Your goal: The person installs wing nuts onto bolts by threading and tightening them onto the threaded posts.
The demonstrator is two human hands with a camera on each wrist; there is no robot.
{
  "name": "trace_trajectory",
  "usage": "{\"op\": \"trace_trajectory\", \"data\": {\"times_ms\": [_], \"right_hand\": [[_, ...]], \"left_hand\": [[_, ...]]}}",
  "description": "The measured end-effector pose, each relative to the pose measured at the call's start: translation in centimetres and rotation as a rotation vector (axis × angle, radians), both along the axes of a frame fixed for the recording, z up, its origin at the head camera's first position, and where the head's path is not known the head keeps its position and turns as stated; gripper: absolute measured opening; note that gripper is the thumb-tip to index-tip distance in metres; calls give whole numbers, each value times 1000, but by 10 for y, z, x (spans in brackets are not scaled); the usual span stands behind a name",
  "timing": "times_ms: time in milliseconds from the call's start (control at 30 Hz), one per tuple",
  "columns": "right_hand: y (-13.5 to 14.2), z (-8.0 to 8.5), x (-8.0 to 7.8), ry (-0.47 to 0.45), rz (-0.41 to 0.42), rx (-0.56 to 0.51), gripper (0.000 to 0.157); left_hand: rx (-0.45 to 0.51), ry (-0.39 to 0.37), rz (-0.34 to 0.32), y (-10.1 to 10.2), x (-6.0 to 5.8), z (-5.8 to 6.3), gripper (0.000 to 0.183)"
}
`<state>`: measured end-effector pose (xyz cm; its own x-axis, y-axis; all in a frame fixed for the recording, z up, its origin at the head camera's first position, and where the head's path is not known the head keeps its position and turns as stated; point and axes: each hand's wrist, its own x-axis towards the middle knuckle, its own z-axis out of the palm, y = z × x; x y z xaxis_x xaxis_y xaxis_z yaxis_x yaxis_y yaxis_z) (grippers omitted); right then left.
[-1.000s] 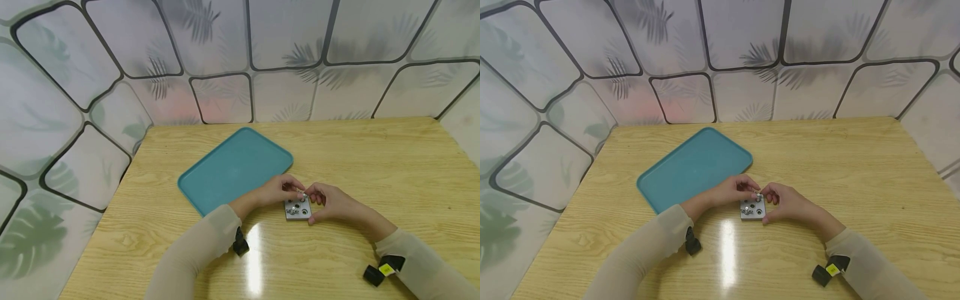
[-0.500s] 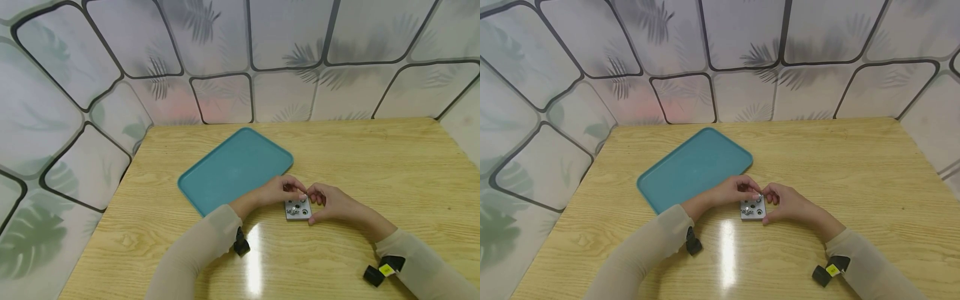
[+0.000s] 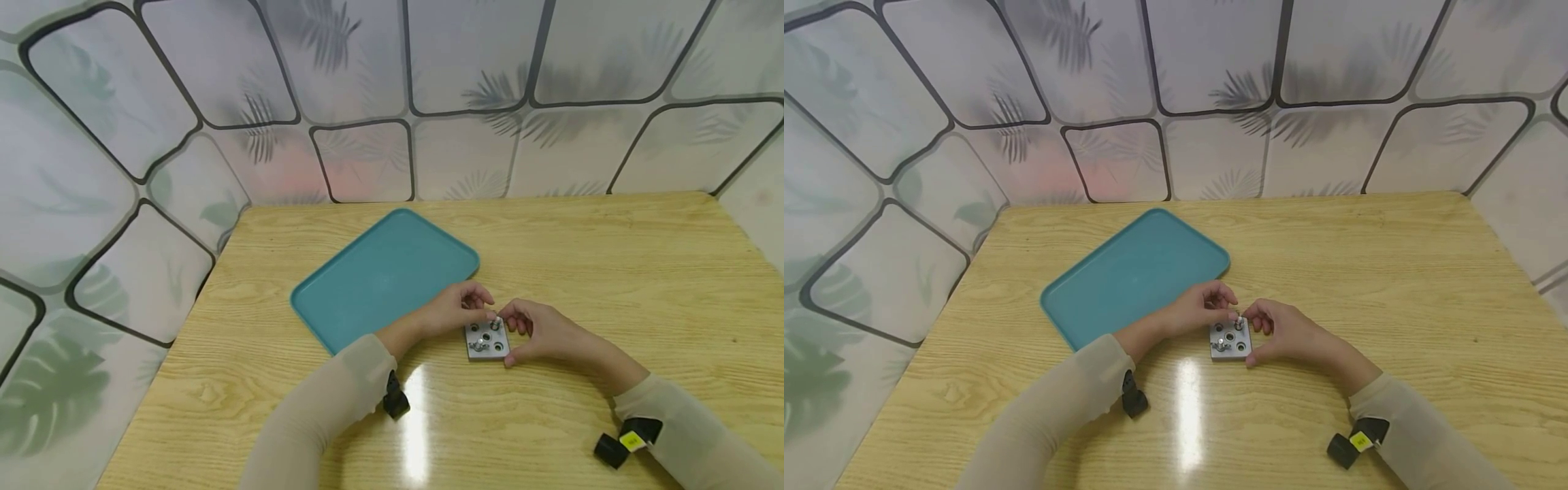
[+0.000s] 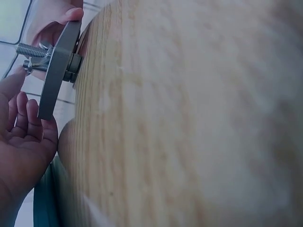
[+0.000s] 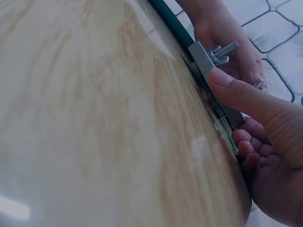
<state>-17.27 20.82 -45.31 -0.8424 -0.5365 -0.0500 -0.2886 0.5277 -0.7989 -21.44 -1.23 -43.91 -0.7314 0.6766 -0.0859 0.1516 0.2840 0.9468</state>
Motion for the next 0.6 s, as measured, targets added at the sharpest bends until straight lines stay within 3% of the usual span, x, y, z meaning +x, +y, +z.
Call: {"op": "trace_trajectory", "data": {"times_ms": [300,600], "right_hand": [[0,1,0,-6,2,-1,60],[1,0,0,-2,1,7,58]], "left_hand": [[-4,-19,3,-1,2,0,16],[-38,-4,-68,-2,3,1,27]]}}
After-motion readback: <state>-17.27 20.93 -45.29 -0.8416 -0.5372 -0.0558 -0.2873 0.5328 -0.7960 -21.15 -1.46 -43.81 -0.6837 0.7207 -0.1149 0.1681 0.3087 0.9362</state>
